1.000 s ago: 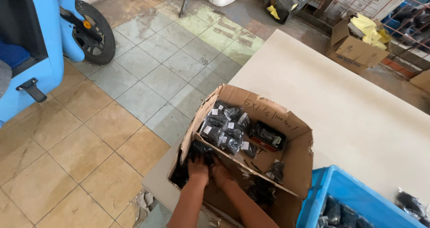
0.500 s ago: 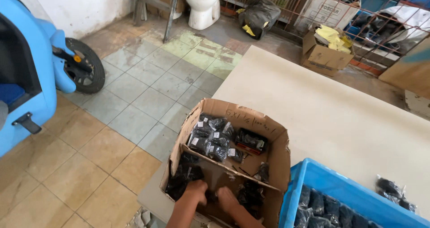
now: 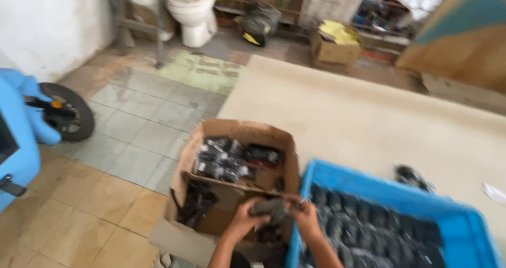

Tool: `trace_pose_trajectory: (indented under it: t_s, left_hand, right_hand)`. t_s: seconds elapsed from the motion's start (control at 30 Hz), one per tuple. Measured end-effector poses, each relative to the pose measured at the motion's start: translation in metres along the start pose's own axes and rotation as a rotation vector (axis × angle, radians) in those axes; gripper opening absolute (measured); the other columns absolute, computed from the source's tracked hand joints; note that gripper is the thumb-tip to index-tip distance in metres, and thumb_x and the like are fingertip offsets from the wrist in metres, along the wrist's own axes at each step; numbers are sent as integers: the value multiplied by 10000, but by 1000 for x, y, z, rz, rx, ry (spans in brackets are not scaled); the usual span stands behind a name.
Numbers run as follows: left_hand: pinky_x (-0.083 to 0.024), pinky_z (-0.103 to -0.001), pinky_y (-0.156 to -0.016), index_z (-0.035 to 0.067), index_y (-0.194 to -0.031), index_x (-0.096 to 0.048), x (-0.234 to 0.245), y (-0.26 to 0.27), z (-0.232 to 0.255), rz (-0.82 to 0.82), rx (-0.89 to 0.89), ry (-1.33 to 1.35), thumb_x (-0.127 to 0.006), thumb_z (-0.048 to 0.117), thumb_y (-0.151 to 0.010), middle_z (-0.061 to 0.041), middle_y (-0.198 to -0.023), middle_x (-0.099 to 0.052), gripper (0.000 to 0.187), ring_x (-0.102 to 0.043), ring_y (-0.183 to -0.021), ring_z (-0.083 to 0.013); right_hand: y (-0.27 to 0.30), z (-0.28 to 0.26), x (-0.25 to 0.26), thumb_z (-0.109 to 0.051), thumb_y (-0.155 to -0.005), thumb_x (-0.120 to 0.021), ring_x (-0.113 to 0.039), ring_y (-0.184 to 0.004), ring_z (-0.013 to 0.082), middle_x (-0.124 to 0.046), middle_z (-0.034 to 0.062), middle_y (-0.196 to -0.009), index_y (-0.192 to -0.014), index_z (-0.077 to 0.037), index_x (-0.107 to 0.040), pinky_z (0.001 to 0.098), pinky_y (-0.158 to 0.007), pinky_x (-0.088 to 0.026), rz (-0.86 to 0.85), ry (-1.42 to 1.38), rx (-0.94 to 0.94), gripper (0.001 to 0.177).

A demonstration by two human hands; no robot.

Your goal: The person sorts small plastic bags containing black hardware from a cardboard box and arranges them in rows inside a blue plastic bin.

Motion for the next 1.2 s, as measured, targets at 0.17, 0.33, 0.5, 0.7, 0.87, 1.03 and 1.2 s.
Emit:
trace_pose_trajectory:
  t_s: [0.17, 0.33, 0.5, 0.7, 0.87, 1.03, 1.2]
  left_hand:
    - [-533, -320, -597, 26, -1012, -622, -92, 6, -7, 113, 98, 410, -738, 17, -618, -98, -808, -627, 411, -592, -719, -174]
    - [-560, -312, -586, -13, -897, -689, -179, 22, -1, 46, 27, 267, -682, 102, -726, -61, -727, -635, 207, -587, -689, -128]
    - [-570, -302, -636, 15, -901, -620, -241, 56, -8, -101, 121, -22, -567, 142, -829, -58, -780, -561, 155, -588, -714, -156]
    - [-556, -351, -567, 62, -871, -551, -274, 52, -116, 58, 157, 219, -538, 207, -842, -110, -831, -593, 148, -583, -755, -192]
    - [-529, -419, -658, 34, -918, -524, -309, 73, -153, 48, 298, 424, -497, 156, -874, -143, -873, -584, 132, -583, -802, -250]
    - [-506, -431, -762, 7, -972, -522, -317, 83, -167, 57, 404, 596, -426, 116, -914, -174, -928, -575, 156, -572, -864, -297]
    - [-411, -294, -583, 168, -843, -499, -293, 66, -198, -12, 475, -45, -530, 164, -827, -26, -829, -563, 35, -550, -791, -153]
  right_hand:
    - [38, -23, 103, 71, -783, -534, -528, -774, 153, -583, 91, -878, -932, -5, -562, 257, -684, -410, 165, -443, 10, 170]
    - [79, -27, 187, 80, -819, -466, -441, -717, 88, -507, 27, -867, -895, -140, -425, 208, -617, -333, 255, -517, 58, 236]
    - [119, -6, 249, 136, -742, -533, -524, -756, 130, -540, 78, -833, -932, -92, -470, 211, -678, -411, 401, -613, 113, 304]
    - [168, -46, 262, 57, -650, -624, -526, -1030, 258, -548, 233, -1147, -1242, 8, -409, 334, -837, -421, 556, -558, -109, 631]
    - [196, -47, 279, -1, -625, -705, -523, -1079, 242, -443, 164, -1251, -933, 49, -625, 334, -847, -442, 690, -295, -208, 323]
    - [195, -46, 290, -107, -712, -669, -513, -1113, 240, -534, 69, -1228, -769, 23, -694, 372, -814, -484, 608, 22, -195, 144]
    - [174, -73, 268, -131, -742, -650, -639, -676, 175, -639, 19, -768, -791, -55, -681, 282, -598, -469, 298, 751, 296, 96]
Point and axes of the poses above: each hand's wrist, its own y-axis away from the middle knuckle, its own x-axis out of the back of the hand, z = x × y, the point moved 7 cm from there along -y, towards the middle knuckle
